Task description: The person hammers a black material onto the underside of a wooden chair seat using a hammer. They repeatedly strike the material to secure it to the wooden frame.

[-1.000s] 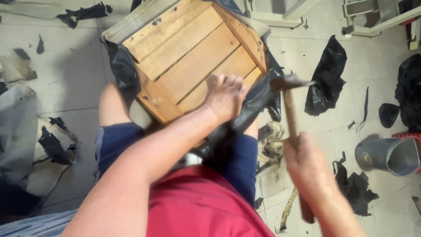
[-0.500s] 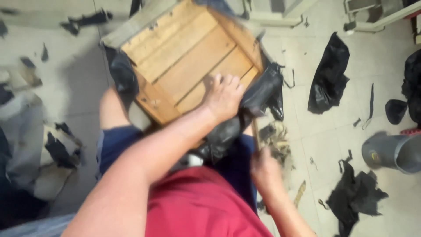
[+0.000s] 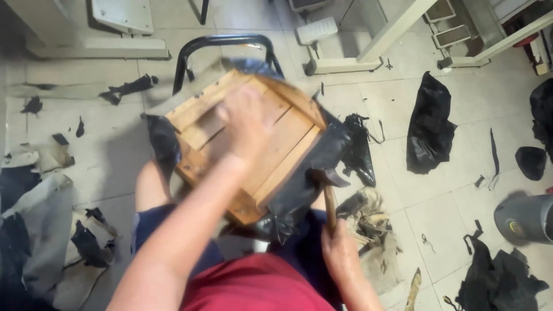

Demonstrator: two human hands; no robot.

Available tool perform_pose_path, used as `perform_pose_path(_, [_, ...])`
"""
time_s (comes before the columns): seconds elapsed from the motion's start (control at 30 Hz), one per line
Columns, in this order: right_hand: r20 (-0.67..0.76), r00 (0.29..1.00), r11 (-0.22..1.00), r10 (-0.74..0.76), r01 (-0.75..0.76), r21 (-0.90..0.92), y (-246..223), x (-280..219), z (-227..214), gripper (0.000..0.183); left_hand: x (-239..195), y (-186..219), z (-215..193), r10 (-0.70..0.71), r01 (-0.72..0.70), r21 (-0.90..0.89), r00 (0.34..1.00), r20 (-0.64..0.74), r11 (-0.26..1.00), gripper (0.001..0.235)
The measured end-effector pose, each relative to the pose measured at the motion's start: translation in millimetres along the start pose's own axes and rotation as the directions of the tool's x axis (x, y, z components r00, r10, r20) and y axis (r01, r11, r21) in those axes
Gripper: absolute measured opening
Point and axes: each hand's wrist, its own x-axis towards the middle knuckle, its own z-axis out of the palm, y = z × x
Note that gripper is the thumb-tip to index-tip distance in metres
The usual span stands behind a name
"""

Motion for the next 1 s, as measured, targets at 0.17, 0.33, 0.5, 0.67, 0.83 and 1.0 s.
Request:
perform_pose_path(0.17, [-0.021, 1.000, 1.000, -0.023, 0.023, 0.002, 6, 10, 4, 0.023, 63, -90, -19, -0.268, 0.244, 0.291, 0.962, 0.046, 0.925, 0.061])
perform_pose_path(0.33, [0.035, 0.998, 0.950, 0.048, -0.056, 0.307, -4, 7, -12, 0.022, 87, -121, -58, -0.713, 0.720, 0.367, 0.250, 0.655, 0.589, 0.082])
perform_pose_path(0.5, [0.062, 0.998, 0.775, 0.020, -0.054, 0.630, -20, 24, -20, 0.019, 90, -100, -77, -0.704, 0.743, 0.414, 0.105, 0.703, 0.525, 0.094])
perform_pose_path(0.67, [0.104, 0.993, 0.423, 0.060, -0.119, 0.898, -37, 44, -8, 0.026, 94, -85, -86, -0.684, 0.665, 0.463, 0.098, 0.723, 0.586, 0.081])
perform_pose_path(0.83, [-0.037, 0.987, 0.468, 0.158, -0.042, 0.883, -51, 45, 0, 0.040, 78, -116, -59, -0.611, 0.664, 0.255, 0.380, 0.695, 0.703, 0.070])
perform_pose_path(1.0, [-0.060, 0.986, 0.439, 0.158, -0.016, 0.898, -48, 64, -29, 0.037, 42, -134, -73, -0.481, 0.508, 0.151, 0.618, 0.622, 0.848, 0.069])
